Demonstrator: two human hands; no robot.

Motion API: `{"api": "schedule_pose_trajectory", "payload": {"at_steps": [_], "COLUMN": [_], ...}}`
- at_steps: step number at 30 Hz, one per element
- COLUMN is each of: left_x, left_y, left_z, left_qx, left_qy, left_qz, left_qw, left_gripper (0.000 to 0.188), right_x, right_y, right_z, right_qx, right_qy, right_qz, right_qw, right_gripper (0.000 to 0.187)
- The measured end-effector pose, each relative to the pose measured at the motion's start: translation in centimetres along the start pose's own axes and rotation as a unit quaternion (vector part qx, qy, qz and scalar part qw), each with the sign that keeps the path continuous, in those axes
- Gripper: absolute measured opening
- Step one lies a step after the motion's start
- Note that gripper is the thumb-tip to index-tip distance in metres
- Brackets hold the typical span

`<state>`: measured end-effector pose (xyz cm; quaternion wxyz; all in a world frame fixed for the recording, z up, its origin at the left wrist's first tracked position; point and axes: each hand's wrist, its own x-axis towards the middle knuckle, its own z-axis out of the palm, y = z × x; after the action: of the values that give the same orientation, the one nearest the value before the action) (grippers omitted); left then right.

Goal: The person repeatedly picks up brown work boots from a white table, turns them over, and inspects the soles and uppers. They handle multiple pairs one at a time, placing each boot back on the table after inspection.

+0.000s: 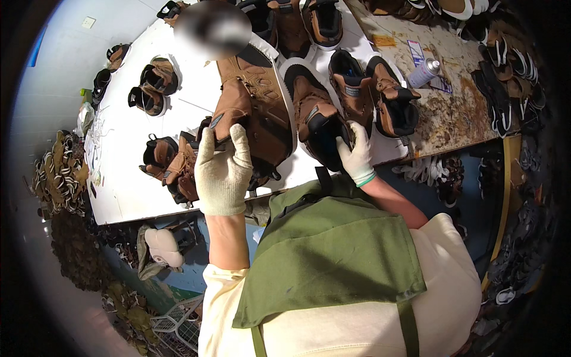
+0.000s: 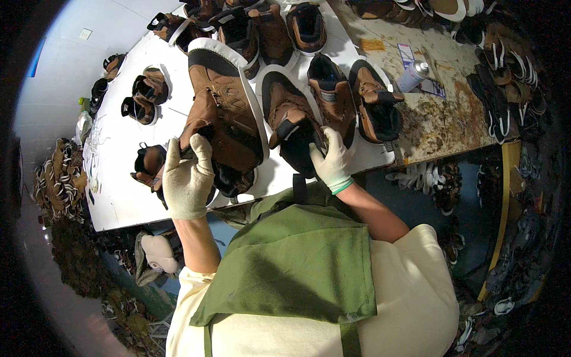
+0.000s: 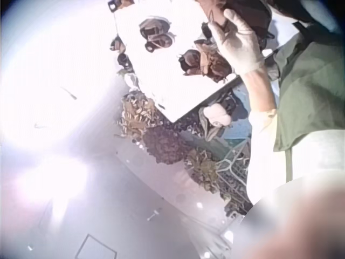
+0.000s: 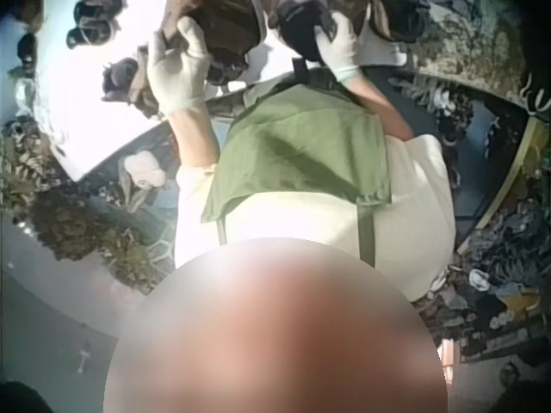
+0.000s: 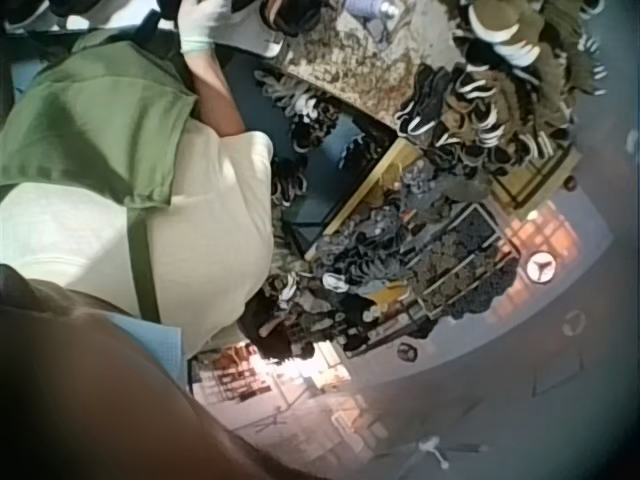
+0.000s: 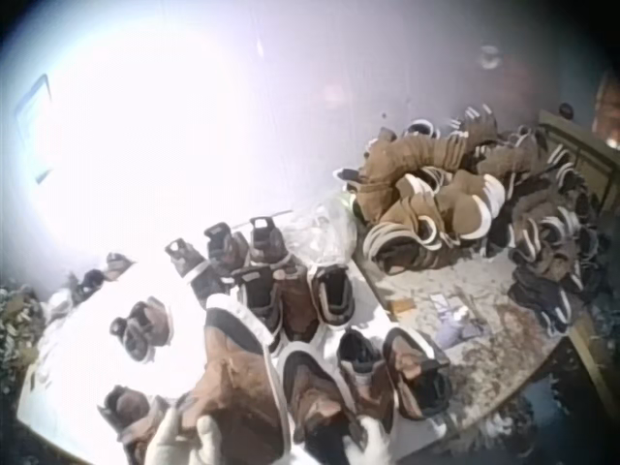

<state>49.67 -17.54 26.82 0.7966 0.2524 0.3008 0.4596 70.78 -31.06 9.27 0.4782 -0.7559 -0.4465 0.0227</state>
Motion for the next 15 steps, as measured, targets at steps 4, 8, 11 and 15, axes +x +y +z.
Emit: {"api": "schedule_pose_trajectory", "payload": {"at_steps": [4, 8, 11, 15], "left_x": [0.0, -1.1, -1.1, -1.4], "left_y": [-0.2, -1.1, -1.5, -2.2], "left_z": [-0.5, -0.2, -0.8, -0.5], "left_qx": [-0.214, -0.192, -0.216, 0.050], "left_qy": [-0.013, -0.005, 0.011, -0.005], "left_qz": [-0.045, -0.045, -0.061, 0.013], "left_qw": [0.976, 0.980, 0.974, 0.999], "left_gripper": [0.029, 0.027, 0.027, 0.027], "right_x": [-0.1, -0.6, -0.8, -0.7], "right_y": [-0.1, 0.5, 1.0, 1.0], "right_z": [0.2, 0.7, 0.9, 0.9], "right_qx": [0.036, 0.077, 0.058, 0.054], "right_qy": [-0.014, -0.007, -0.013, -0.012], "right_qz": [0.020, 0.018, 0.021, 0.015], "right_qw": [0.999, 0.997, 0.998, 0.998], "right_gripper": [0.043, 0.044, 0.046, 0.046]}}
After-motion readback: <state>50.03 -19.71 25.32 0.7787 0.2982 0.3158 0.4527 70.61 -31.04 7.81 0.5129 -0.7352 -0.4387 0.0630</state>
